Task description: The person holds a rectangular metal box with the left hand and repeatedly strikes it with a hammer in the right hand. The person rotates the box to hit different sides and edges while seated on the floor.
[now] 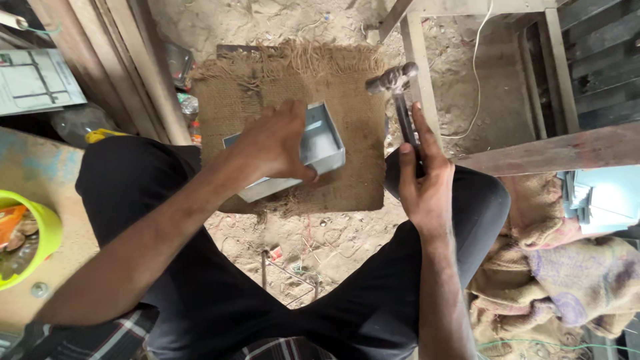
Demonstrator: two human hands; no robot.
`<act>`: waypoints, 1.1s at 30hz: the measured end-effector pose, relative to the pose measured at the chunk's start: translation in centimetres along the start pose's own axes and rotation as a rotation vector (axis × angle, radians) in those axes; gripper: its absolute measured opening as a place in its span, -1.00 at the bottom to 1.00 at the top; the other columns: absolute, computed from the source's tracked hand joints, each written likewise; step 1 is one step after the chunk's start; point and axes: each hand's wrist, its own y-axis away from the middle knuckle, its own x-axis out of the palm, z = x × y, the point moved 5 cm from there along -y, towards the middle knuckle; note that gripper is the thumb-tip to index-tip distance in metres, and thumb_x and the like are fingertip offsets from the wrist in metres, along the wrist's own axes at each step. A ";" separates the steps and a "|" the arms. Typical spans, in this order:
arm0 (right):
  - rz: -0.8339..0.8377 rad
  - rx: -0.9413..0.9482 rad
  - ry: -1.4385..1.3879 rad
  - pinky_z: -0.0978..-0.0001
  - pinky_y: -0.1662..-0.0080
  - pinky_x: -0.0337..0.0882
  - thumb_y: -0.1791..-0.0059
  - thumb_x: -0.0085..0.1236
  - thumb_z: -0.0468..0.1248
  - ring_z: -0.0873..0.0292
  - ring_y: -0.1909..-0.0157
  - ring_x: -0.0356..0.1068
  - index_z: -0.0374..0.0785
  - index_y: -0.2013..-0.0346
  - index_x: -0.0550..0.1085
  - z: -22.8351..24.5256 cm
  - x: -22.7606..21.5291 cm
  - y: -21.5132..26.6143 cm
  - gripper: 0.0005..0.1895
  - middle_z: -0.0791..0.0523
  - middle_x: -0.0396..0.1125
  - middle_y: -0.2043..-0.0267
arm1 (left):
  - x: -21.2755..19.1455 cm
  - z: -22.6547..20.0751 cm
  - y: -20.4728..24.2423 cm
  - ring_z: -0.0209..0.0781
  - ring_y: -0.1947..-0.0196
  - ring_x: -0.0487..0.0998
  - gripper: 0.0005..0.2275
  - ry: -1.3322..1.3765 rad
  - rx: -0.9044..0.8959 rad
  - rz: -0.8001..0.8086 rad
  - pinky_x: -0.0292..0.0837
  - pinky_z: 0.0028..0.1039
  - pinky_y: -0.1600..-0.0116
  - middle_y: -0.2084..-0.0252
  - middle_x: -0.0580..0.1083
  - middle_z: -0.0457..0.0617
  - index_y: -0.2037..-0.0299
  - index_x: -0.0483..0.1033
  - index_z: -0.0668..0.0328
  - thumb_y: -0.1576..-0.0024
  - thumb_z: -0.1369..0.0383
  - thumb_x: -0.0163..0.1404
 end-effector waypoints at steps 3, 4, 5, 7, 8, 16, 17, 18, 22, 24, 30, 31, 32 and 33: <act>-0.014 -0.010 0.056 0.51 0.33 0.20 -0.23 -0.06 -0.34 0.38 0.38 0.13 -0.31 -0.50 0.22 0.1 0.8 0.5 -0.49 0.12 0.31 0.29 | -1.8 -0.2 0.5 0.29 -0.22 0.36 0.14 0.141 0.125 -0.330 0.22 0.24 -0.22 -0.23 0.30 0.29 -0.33 0.01 0.41 0.38 0.07 0.52; -0.015 -0.018 0.084 0.51 0.33 0.21 -0.23 -0.06 -0.34 0.38 0.38 0.13 -0.31 -0.50 0.23 0.4 1.0 0.6 -0.49 0.11 0.32 0.28 | -2.6 -0.3 0.7 0.29 -0.20 0.40 0.13 0.178 0.189 -0.474 0.20 0.25 -0.22 -0.22 0.32 0.30 -0.32 0.02 0.41 0.39 0.07 0.53; -0.020 -0.024 0.107 0.51 0.33 0.22 -0.22 -0.05 -0.33 0.37 0.38 0.14 -0.32 -0.49 0.23 0.8 1.1 0.6 -0.49 0.10 0.33 0.27 | -3.1 -0.3 1.1 0.29 -0.17 0.44 0.13 0.215 0.252 -0.619 0.19 0.26 -0.22 -0.20 0.34 0.31 -0.30 0.03 0.41 0.40 0.08 0.55; -0.030 -0.017 0.167 0.50 0.33 0.23 -0.22 -0.03 -0.32 0.37 0.38 0.15 -0.33 -0.48 0.25 2.0 1.1 0.2 -0.49 0.09 0.36 0.25 | -3.3 0.1 1.0 0.32 -0.20 0.46 0.08 0.330 0.234 -0.776 0.38 0.15 -0.23 -0.21 0.35 0.33 -0.33 0.03 0.36 0.26 0.03 0.53; -0.032 -0.005 0.176 0.50 0.36 0.20 -0.22 -0.03 -0.31 0.37 0.40 0.14 -0.32 -0.49 0.25 2.7 1.5 0.2 -0.48 0.09 0.32 0.36 | -3.2 0.7 1.1 0.33 -0.21 0.47 0.06 0.379 0.217 -0.854 0.47 0.10 -0.24 -0.21 0.35 0.34 -0.34 0.02 0.34 0.19 0.00 0.53; 0.004 -0.171 0.395 0.51 0.44 0.14 -0.19 -0.07 -0.42 0.40 0.54 0.16 -0.33 -0.45 0.27 8.7 2.2 1.9 -0.51 0.11 0.35 0.46 | 0.0 3.4 -1.1 0.23 -0.01 0.61 0.06 0.428 0.206 -1.053 0.68 -0.14 -0.07 -0.10 0.42 0.42 -0.31 -0.04 0.44 0.14 -0.06 0.48; -0.010 -0.157 0.456 0.48 0.48 0.08 -0.16 -0.06 -0.43 0.38 0.60 0.10 -0.33 -0.43 0.29 9.0 2.1 2.0 -0.50 0.08 0.30 0.55 | 0.1 3.4 -1.0 0.24 -0.02 0.60 0.06 0.375 0.237 -1.101 0.66 -0.12 -0.09 -0.09 0.42 0.42 -0.30 -0.03 0.44 0.14 -0.05 0.49; -0.023 -0.189 0.489 0.48 0.50 0.08 -0.16 -0.06 -0.44 0.39 0.62 0.09 -0.34 -0.43 0.29 9.5 1.6 2.1 -0.51 0.06 0.38 0.39 | 0.6 3.3 -1.1 0.23 -0.02 0.61 0.06 0.387 0.236 -1.091 0.67 -0.13 -0.08 -0.10 0.42 0.42 -0.30 -0.03 0.44 0.13 -0.05 0.50; -0.122 -0.280 0.535 0.49 0.56 0.10 -0.19 -0.05 -0.47 0.41 0.65 0.10 -0.34 -0.42 0.28 11.7 -0.6 1.5 -0.54 -0.02 0.53 -0.01 | 0.9 3.6 -1.5 0.19 -0.01 0.62 0.06 0.421 0.245 -1.094 0.69 -0.16 -0.04 -0.10 0.42 0.41 -0.30 0.00 0.46 0.16 -0.02 0.53; -0.178 -0.286 0.525 0.51 0.55 0.10 -0.24 -0.05 -0.46 0.41 0.63 0.12 -0.33 -0.45 0.25 12.5 -1.2 1.3 -0.55 0.03 0.46 0.13 | 0.7 3.5 -1.6 0.17 0.00 0.62 0.06 0.423 0.235 -1.095 0.69 -0.17 -0.04 -0.10 0.43 0.39 -0.30 0.02 0.46 0.18 0.00 0.54; 0.071 -0.296 0.709 0.53 0.63 0.14 -0.13 -0.07 -0.52 0.39 0.70 0.08 -0.28 -0.45 0.27 12.1 1.9 1.0 -0.45 0.15 0.42 0.48 | 0.5 2.6 -1.1 0.14 -0.02 0.61 0.06 0.425 0.188 -1.072 0.67 -0.15 -0.06 -0.10 0.44 0.34 -0.30 0.05 0.45 0.22 0.03 0.55; 0.107 -0.267 0.694 0.52 0.64 0.13 -0.11 -0.05 -0.52 0.40 0.70 0.10 -0.28 -0.44 0.28 11.9 2.1 1.0 -0.44 0.16 0.42 0.48 | 0.3 2.3 -1.0 0.14 -0.05 0.60 0.06 0.425 0.203 -1.093 0.64 -0.13 -0.08 -0.11 0.45 0.33 -0.30 0.07 0.44 0.24 0.04 0.55; 0.145 -0.233 0.674 0.52 0.65 0.12 -0.09 -0.03 -0.52 0.40 0.71 0.11 -0.27 -0.43 0.28 11.8 2.2 1.1 -0.43 0.16 0.42 0.48 | 0.1 2.4 -0.7 0.15 -0.07 0.59 0.06 0.423 0.213 -1.109 0.62 -0.10 -0.11 -0.11 0.45 0.31 -0.30 0.08 0.43 0.27 0.04 0.56; 0.119 -0.239 0.679 0.50 0.61 0.13 -0.12 -0.03 -0.52 0.40 0.67 0.13 -0.25 -0.44 0.29 12.0 1.9 1.4 -0.44 0.15 0.41 0.48 | -0.1 2.6 -0.6 0.15 -0.08 0.58 0.06 0.408 0.223 -1.111 0.61 -0.09 -0.14 -0.12 0.44 0.32 -0.30 0.07 0.44 0.25 0.04 0.56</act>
